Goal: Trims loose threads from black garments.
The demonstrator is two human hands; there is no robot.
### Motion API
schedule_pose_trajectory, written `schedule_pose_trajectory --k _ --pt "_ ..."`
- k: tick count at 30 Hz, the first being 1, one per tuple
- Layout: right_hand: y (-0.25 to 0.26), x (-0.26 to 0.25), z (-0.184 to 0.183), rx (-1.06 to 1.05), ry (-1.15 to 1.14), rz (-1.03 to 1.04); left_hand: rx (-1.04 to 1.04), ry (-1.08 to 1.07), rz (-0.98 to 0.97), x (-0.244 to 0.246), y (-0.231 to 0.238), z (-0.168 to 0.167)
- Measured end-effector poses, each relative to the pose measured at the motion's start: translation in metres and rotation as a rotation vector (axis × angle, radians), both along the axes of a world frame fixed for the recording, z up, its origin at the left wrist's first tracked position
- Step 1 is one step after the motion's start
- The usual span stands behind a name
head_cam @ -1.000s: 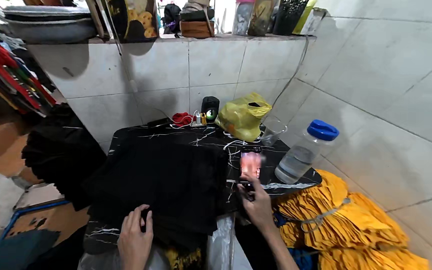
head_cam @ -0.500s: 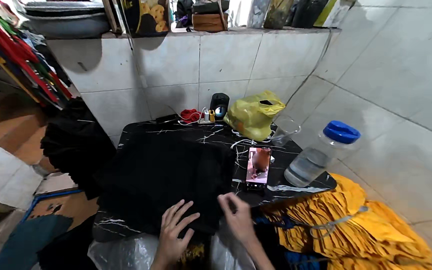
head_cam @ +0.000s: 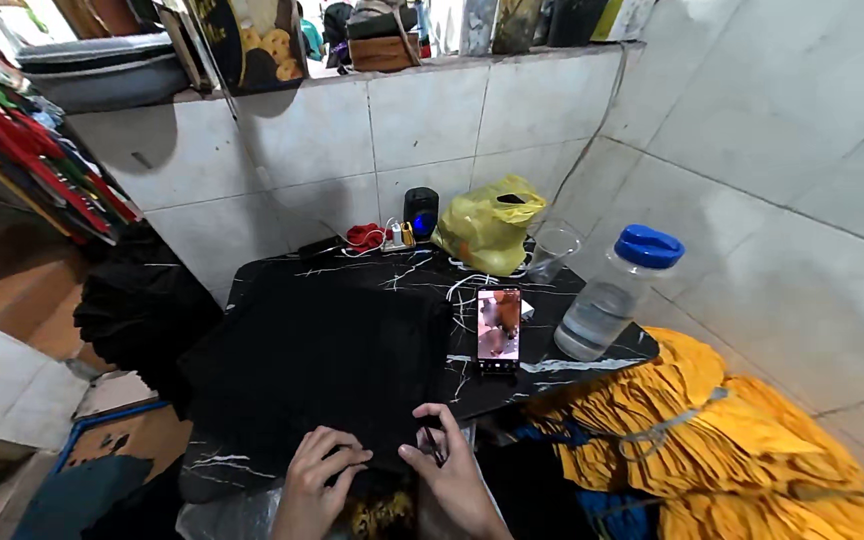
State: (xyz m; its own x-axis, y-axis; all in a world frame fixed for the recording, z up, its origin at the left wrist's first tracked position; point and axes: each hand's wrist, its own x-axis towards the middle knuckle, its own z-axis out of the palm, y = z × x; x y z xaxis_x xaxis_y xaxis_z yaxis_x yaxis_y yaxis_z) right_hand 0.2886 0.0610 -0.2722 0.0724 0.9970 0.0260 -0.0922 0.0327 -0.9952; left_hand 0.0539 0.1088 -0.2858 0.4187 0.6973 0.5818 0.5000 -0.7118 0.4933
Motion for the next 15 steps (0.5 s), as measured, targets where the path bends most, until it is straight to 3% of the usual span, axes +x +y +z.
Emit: schedule_pose_trajectory --k 4,7,12,15 --pt "-0.003 0.013 -0.009 0.038 -0.047 0.021 -0.063 -0.01 0.096 0.001 -0.004 0.02" --pt "-0.002 0.017 -0.022 0.052 -0.124 0.017 -0.084 -0.157 0.198 0.014 -0.007 0.029" --pt "-0.002 0.011 -0.023 0.085 -0.445 -0.151 -0.092 -0.246 0.169 0.035 -0.012 0.032" --pt "-0.002 0.007 -0.007 -0.014 -0.217 -0.027 -0.114 -0.221 0.125 0.022 -0.012 0.042"
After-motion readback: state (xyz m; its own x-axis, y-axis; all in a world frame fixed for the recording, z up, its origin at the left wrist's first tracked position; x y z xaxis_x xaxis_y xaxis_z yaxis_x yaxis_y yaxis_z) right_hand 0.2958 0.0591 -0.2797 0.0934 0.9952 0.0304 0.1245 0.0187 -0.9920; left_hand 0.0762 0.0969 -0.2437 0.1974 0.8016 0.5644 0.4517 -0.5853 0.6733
